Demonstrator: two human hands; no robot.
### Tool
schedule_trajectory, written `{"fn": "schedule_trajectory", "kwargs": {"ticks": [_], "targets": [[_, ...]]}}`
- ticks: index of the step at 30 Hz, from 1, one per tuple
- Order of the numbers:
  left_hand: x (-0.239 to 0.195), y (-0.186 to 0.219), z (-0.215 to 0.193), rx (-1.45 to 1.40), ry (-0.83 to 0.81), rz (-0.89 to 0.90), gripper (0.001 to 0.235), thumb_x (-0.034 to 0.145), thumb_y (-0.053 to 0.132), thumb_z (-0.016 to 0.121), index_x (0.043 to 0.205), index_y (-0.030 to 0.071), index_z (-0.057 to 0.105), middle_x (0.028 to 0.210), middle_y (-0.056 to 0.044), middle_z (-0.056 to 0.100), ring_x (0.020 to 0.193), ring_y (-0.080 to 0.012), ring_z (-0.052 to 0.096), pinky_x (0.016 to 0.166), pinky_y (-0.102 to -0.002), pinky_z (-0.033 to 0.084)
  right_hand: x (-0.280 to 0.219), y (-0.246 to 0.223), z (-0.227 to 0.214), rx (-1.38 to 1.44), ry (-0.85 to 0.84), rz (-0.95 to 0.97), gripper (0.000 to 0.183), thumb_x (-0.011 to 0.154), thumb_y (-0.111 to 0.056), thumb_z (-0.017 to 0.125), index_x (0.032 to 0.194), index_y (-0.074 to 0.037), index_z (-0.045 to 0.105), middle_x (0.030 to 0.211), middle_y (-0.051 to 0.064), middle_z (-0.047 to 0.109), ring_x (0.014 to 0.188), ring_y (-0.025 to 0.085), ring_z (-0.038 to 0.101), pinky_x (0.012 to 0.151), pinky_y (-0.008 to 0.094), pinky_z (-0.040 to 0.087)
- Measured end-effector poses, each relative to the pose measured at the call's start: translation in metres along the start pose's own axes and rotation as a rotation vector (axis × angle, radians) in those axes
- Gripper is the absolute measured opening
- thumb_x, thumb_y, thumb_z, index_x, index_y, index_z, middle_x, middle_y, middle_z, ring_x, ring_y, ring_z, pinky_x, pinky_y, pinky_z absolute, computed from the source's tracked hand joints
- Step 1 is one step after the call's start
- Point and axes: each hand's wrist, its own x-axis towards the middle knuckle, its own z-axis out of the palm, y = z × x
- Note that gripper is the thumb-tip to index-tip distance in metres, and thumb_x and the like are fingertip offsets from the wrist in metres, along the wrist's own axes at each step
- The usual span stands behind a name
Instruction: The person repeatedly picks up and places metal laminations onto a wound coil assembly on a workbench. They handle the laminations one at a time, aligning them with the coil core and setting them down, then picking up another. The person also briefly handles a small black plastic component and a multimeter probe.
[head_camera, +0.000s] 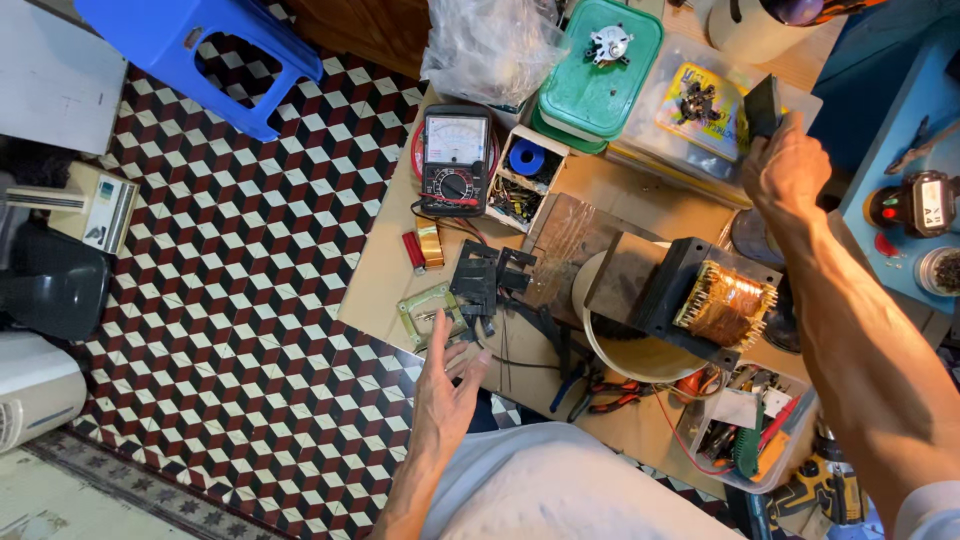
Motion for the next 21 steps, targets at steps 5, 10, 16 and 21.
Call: {"fn": "schedule_trajectory", "kwargs": {"ticks": [5,10,16,21], "targets": [[0.007,0.046,-0.008,-0.057,0.029,0.099,0.075,0.095,0.027,0.065,0.157,0.003,0.030,0.153,-0.023,0.045,0.129,-0.0297,0.059,0.098,-0.039,0.056,-0.038,-0.056,-0.132,0.055,0.161,-0.147,0.025,0.107,-0.019,0.065,0.109,0.000,0.049,0.085,0.026,0.065,0.078,0.049,0.064,0.066,0.058,0.048],[-0.018,0.110,0.006,-0.139,-0.102,0.505,0.032,0.102,0.016,0.063,0.130,0.000,0.065,0.138,-0.018,0.069,0.117,-0.0231,0.071,0.098,-0.032,0.058,-0.167,-0.124,-0.285,0.299,0.162,0.042,0.025,0.112,-0.021,0.066,0.124,-0.002,0.058,0.090,0.020,0.069,0.082,0.032,0.070,0.075,0.043,0.052],[-0.064,0.113,0.080,-0.109,-0.885,0.429,0.042,0.098,0.023,0.070,0.134,0.003,0.063,0.122,-0.017,0.075,0.111,-0.0215,0.072,0.097,-0.035,0.058,-0.340,-0.133,-0.310,1.122,0.396,0.409,0.033,0.097,-0.004,0.062,0.130,0.000,0.058,0.118,0.001,0.068,0.104,0.010,0.065,0.095,0.024,0.054],[-0.064,0.061,0.120,0.274,-1.101,0.499,0.056,0.093,0.031,0.072,0.140,0.004,0.057,0.116,-0.019,0.074,0.110,-0.0243,0.071,0.093,-0.035,0.057,-0.437,-0.058,-0.210,1.099,0.602,0.819,0.031,0.100,-0.003,0.067,0.129,0.004,0.059,0.123,0.006,0.068,0.107,0.012,0.063,0.097,0.026,0.051]]}}
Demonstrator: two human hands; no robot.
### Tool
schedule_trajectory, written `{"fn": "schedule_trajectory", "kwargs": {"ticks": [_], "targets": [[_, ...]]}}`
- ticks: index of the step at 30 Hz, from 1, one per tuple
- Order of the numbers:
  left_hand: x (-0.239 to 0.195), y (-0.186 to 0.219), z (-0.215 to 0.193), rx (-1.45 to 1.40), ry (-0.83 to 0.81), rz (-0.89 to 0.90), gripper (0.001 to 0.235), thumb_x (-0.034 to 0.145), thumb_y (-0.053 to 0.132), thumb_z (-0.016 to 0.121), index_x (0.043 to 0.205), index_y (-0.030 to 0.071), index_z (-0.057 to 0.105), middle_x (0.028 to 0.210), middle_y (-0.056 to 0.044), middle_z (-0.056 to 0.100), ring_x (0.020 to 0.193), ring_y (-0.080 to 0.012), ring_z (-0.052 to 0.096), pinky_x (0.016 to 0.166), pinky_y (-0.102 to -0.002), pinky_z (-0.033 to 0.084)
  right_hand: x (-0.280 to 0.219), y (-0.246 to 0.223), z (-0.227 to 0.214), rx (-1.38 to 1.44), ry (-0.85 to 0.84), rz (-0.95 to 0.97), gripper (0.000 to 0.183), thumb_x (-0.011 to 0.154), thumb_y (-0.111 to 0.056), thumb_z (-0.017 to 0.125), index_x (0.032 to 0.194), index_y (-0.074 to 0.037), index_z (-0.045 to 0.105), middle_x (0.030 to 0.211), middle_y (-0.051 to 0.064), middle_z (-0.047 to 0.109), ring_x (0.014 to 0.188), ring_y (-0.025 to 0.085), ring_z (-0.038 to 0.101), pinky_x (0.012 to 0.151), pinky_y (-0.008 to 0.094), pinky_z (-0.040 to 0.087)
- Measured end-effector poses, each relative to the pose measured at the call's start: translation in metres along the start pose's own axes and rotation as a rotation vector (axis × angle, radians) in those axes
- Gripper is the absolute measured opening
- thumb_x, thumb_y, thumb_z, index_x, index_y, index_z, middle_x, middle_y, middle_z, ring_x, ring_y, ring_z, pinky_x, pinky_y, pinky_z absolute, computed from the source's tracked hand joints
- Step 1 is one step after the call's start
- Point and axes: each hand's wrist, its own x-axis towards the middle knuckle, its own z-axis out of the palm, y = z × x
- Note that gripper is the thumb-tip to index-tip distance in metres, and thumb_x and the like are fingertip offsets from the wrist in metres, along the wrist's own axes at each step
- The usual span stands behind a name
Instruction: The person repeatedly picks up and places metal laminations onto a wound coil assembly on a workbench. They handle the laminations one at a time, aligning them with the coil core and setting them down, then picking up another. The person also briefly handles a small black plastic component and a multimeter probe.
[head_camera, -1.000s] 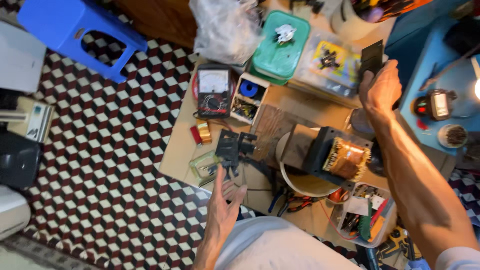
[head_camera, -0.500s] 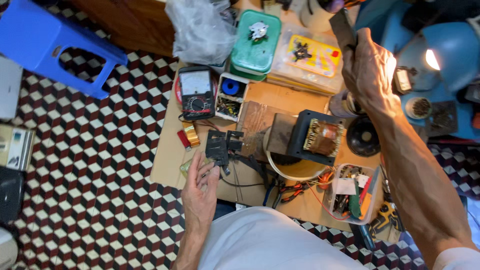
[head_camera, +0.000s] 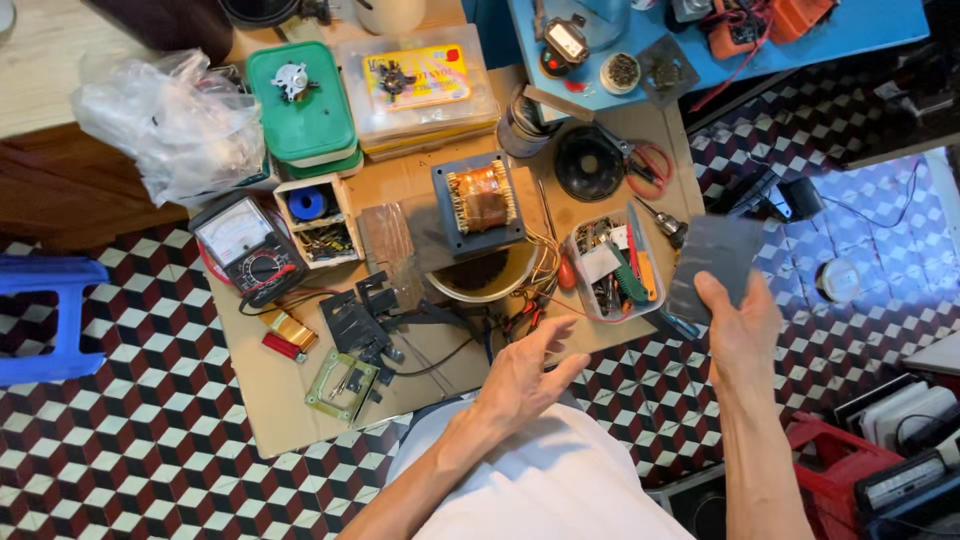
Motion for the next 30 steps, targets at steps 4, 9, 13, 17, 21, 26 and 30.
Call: {"fn": "schedule_trajectory", "kwargs": {"ticks": [4,9,13,17,21,26,30], "targets": [[0.011,-0.040,0.015,-0.113,0.037,-0.192,0.055,0.090,0.027,0.070,0.138,0.005,0.055,0.124,-0.017,0.070,0.105,-0.0268,0.073,0.087,-0.037,0.060,0.019,0.097,-0.034,0.046,0.022,0.284,0.039,0.090,-0.006,0.068,0.128,-0.001,0.062,0.117,0.007,0.070,0.101,0.016,0.066,0.089,0.032,0.053],[0.041,-0.056,0.047,0.085,0.126,-0.134,0.054,0.091,0.028,0.070,0.137,0.004,0.057,0.119,-0.020,0.073,0.109,-0.0279,0.073,0.092,-0.037,0.058,0.056,0.151,-0.023,0.049,-0.162,0.405,0.039,0.091,-0.011,0.069,0.127,0.000,0.062,0.120,0.008,0.072,0.105,0.015,0.067,0.094,0.030,0.051],[0.041,-0.068,0.068,0.142,0.156,-0.298,0.052,0.091,0.030,0.070,0.135,0.003,0.060,0.124,-0.020,0.071,0.113,-0.0290,0.071,0.097,-0.037,0.055,0.064,0.158,-0.017,0.023,-0.536,0.417,0.037,0.093,-0.014,0.067,0.127,0.000,0.065,0.116,0.009,0.073,0.102,0.014,0.067,0.092,0.029,0.052],[0.034,-0.084,0.084,0.043,0.264,-0.388,0.052,0.090,0.029,0.069,0.133,-0.001,0.061,0.126,-0.018,0.071,0.116,-0.0267,0.070,0.100,-0.036,0.054,0.076,0.174,-0.003,-0.011,-0.561,0.345,0.035,0.093,-0.013,0.068,0.124,0.002,0.064,0.114,0.009,0.072,0.099,0.014,0.067,0.089,0.030,0.053],[0.023,-0.099,0.100,-0.016,0.382,-0.450,0.052,0.090,0.030,0.068,0.133,0.001,0.061,0.126,-0.017,0.072,0.117,-0.0255,0.070,0.100,-0.036,0.054,0.111,0.195,-0.005,-0.105,-0.608,0.367,0.035,0.089,-0.014,0.069,0.121,0.000,0.064,0.107,0.008,0.074,0.090,0.015,0.068,0.081,0.032,0.055],[0.027,-0.099,0.121,-0.001,0.424,-0.473,0.055,0.091,0.033,0.068,0.135,0.002,0.060,0.126,-0.018,0.071,0.116,-0.0270,0.070,0.099,-0.036,0.054,0.160,0.180,-0.017,-0.527,-0.882,0.360,0.032,0.097,-0.021,0.070,0.121,0.000,0.069,0.092,0.014,0.069,0.076,0.022,0.056,0.068,0.041,0.043],[0.029,-0.103,0.134,0.020,0.450,-0.482,0.058,0.090,0.036,0.067,0.137,0.002,0.059,0.127,-0.018,0.070,0.115,-0.0274,0.069,0.098,-0.037,0.054,0.170,0.164,-0.017,-0.307,-1.036,0.286,0.033,0.093,-0.020,0.070,0.121,-0.003,0.068,0.101,0.005,0.073,0.087,0.012,0.065,0.079,0.029,0.053]]}}
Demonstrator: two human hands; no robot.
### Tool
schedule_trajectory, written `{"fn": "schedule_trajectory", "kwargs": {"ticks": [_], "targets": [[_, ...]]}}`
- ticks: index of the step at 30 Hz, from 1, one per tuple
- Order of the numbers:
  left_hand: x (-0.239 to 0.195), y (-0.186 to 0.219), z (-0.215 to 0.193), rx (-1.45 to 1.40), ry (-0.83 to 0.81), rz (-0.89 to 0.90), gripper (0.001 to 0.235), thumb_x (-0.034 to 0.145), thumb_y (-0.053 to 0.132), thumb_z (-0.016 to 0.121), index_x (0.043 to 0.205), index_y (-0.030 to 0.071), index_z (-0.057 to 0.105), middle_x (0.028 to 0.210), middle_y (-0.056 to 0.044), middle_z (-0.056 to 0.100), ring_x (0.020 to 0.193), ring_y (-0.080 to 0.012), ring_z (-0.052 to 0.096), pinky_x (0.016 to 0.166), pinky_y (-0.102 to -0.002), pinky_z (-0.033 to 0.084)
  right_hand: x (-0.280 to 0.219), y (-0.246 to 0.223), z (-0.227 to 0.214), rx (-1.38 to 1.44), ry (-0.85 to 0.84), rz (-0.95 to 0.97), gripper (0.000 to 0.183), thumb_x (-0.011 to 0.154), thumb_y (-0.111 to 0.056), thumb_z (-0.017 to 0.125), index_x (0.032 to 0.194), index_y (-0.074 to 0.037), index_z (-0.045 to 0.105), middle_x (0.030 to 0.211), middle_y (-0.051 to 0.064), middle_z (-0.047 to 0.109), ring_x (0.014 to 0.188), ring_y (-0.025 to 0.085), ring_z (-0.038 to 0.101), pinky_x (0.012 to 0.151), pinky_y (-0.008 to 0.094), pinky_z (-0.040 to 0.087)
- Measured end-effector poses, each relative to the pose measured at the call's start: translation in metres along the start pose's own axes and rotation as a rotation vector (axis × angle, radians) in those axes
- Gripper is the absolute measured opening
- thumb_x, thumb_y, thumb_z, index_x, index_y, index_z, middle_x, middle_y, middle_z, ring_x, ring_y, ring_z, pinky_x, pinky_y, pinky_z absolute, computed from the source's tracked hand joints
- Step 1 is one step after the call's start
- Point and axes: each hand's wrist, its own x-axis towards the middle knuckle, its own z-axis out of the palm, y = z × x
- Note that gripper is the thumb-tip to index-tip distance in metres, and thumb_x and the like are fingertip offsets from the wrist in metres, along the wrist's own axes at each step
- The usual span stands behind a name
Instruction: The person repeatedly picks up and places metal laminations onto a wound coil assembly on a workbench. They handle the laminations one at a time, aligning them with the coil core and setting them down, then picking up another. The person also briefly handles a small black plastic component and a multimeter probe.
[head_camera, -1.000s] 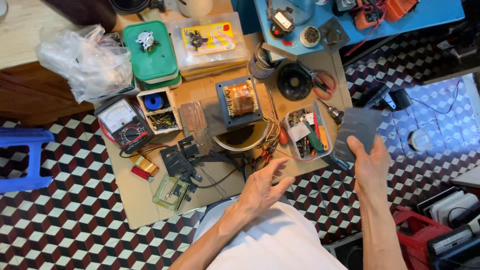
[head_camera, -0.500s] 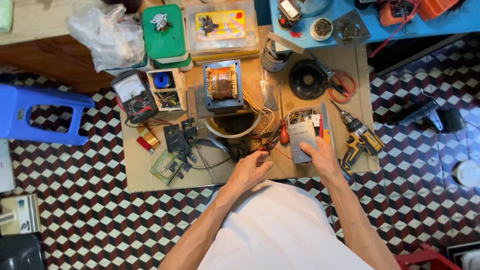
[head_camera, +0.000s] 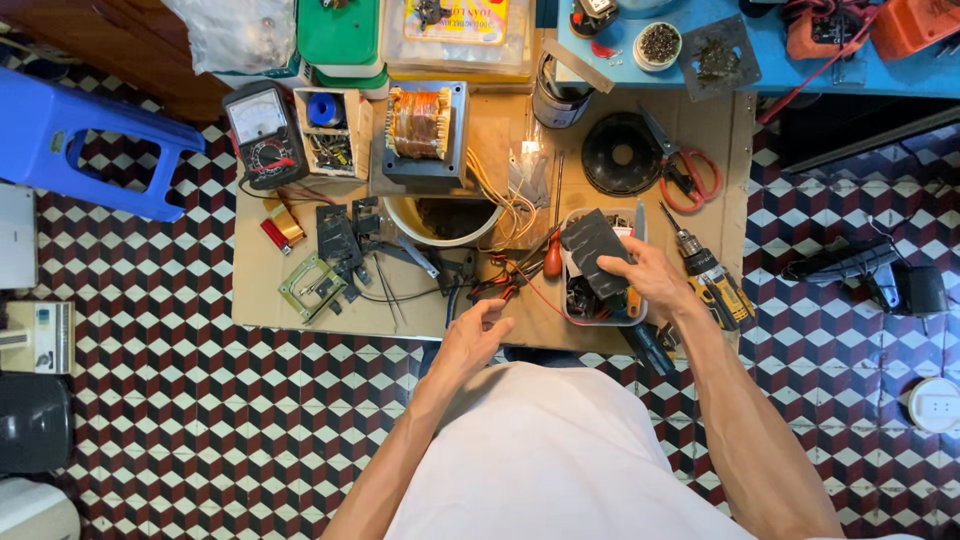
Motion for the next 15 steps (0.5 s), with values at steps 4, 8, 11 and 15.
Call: {"fn": "schedule_trajectory", "kwargs": {"ticks": [4,8,11,15], "targets": [[0.001,-0.007,0.010,-0.002,-0.005,-0.033,0.060,0.089,0.038,0.067,0.137,0.002,0.059,0.126,-0.018,0.070,0.113,-0.0271,0.070,0.097,-0.037,0.055,0.008,-0.002,0.017,0.077,-0.010,0.020,0.034,0.093,-0.017,0.070,0.124,-0.002,0.070,0.103,0.007,0.074,0.091,0.015,0.068,0.081,0.031,0.055],[0.002,-0.015,0.015,-0.007,0.022,-0.015,0.060,0.089,0.037,0.067,0.136,0.002,0.060,0.124,-0.018,0.071,0.111,-0.0270,0.071,0.096,-0.037,0.055,0.030,0.012,0.046,0.520,0.091,-0.085,0.033,0.096,-0.013,0.061,0.127,-0.004,0.066,0.111,0.006,0.076,0.096,0.017,0.073,0.084,0.033,0.060],[0.001,-0.021,0.014,-0.001,0.030,-0.013,0.059,0.089,0.038,0.067,0.136,0.002,0.060,0.124,-0.018,0.071,0.111,-0.0267,0.070,0.097,-0.037,0.055,0.048,0.027,0.064,0.663,0.231,0.040,0.029,0.095,-0.013,0.060,0.123,-0.006,0.065,0.110,0.007,0.075,0.093,0.020,0.074,0.079,0.036,0.061],[0.001,-0.025,0.013,0.011,0.023,0.007,0.058,0.089,0.037,0.067,0.135,0.001,0.060,0.122,-0.018,0.072,0.110,-0.0269,0.071,0.096,-0.037,0.055,0.063,0.047,0.079,0.608,0.435,0.111,0.025,0.093,-0.015,0.066,0.114,-0.002,0.065,0.103,0.009,0.074,0.088,0.021,0.072,0.076,0.037,0.062]]}}
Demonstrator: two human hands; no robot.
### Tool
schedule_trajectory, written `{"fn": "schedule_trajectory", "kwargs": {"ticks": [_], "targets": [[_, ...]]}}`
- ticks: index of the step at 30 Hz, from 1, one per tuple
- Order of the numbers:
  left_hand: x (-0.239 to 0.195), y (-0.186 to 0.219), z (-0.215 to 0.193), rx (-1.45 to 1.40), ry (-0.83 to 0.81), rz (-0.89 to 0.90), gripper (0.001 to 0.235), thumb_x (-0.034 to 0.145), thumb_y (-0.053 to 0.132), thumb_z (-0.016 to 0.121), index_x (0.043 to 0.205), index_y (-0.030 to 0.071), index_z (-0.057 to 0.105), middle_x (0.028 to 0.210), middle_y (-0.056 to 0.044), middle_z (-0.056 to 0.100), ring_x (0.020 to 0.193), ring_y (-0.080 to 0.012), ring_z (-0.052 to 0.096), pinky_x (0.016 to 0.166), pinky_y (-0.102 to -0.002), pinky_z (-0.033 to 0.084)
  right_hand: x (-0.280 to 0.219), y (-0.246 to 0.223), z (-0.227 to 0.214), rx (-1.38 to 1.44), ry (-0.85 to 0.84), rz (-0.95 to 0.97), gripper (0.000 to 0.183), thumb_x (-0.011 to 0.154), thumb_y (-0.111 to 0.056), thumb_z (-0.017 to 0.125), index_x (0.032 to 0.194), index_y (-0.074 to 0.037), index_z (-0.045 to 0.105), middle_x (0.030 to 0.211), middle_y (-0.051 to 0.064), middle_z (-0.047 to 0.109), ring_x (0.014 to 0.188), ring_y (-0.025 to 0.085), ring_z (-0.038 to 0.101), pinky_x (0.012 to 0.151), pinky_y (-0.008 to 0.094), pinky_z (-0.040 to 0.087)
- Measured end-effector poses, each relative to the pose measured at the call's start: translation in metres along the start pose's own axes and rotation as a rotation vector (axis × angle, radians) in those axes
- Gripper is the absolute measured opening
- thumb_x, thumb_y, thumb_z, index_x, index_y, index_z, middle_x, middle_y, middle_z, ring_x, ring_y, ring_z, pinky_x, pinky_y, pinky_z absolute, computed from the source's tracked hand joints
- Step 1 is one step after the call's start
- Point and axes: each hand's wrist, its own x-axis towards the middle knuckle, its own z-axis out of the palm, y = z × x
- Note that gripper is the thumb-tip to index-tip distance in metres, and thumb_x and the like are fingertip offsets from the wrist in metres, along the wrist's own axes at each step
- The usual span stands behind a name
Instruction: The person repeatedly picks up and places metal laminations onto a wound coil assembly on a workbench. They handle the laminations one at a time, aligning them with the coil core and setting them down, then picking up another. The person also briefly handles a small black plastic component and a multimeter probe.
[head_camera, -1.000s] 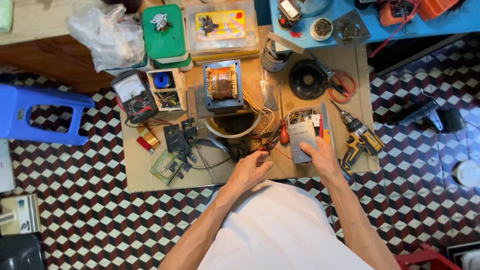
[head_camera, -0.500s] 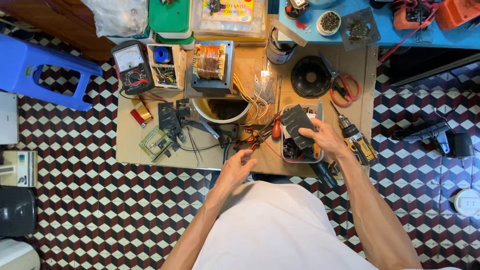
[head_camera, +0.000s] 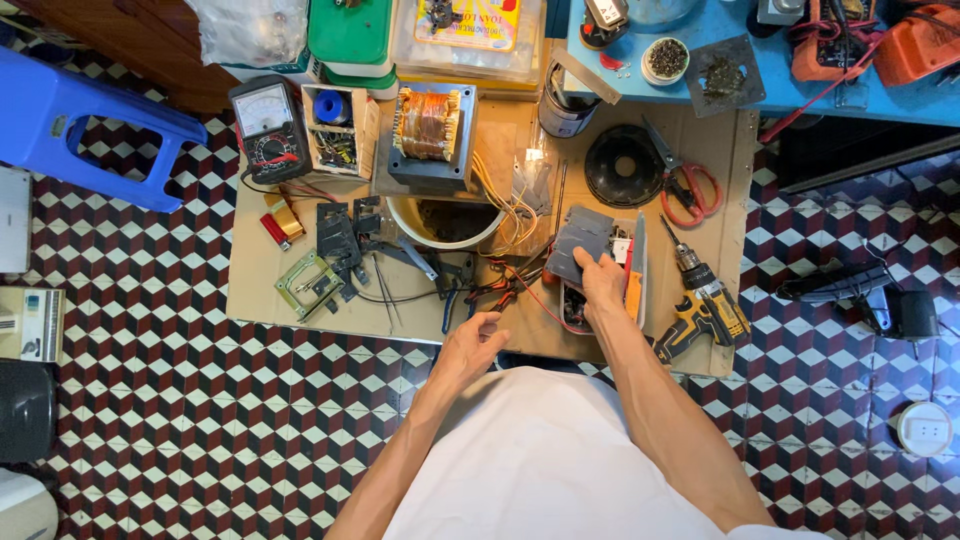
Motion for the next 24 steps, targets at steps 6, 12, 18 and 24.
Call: {"fn": "schedule_trajectory", "kwargs": {"ticks": [6,12,18,24], "targets": [[0.004,0.003,-0.002,-0.025,-0.030,-0.031,0.059,0.089,0.037,0.067,0.135,0.002,0.060,0.122,-0.018,0.072,0.109,-0.0267,0.071,0.095,-0.036,0.055,0.015,0.024,-0.015,-0.490,0.433,-0.243,0.038,0.081,-0.025,0.085,0.101,0.002,0.069,0.094,0.014,0.071,0.085,0.024,0.066,0.075,0.035,0.052],[0.007,0.015,-0.009,-0.011,-0.030,-0.021,0.058,0.089,0.037,0.066,0.136,0.002,0.059,0.123,-0.017,0.071,0.110,-0.0266,0.070,0.096,-0.037,0.055,0.023,0.037,-0.035,-0.311,0.373,-0.309,0.024,0.084,-0.020,0.082,0.095,0.000,0.072,0.082,0.005,0.065,0.075,0.016,0.057,0.068,0.032,0.046],[0.013,0.034,-0.009,0.012,-0.062,-0.008,0.061,0.089,0.037,0.066,0.138,0.003,0.057,0.127,-0.017,0.070,0.112,-0.0277,0.069,0.096,-0.038,0.054,0.014,0.024,-0.046,-0.099,0.227,-0.259,0.014,0.088,-0.013,0.078,0.093,-0.001,0.072,0.079,-0.001,0.061,0.070,0.009,0.051,0.063,0.026,0.041],[0.017,0.074,-0.002,-0.058,-0.014,0.043,0.058,0.090,0.038,0.065,0.138,0.005,0.060,0.122,-0.015,0.073,0.109,-0.0241,0.072,0.095,-0.036,0.057,-0.042,-0.025,-0.049,0.023,0.004,-0.131,0.015,0.096,-0.016,0.070,0.101,-0.002,0.071,0.086,-0.001,0.069,0.075,0.008,0.061,0.072,0.023,0.049]]}}
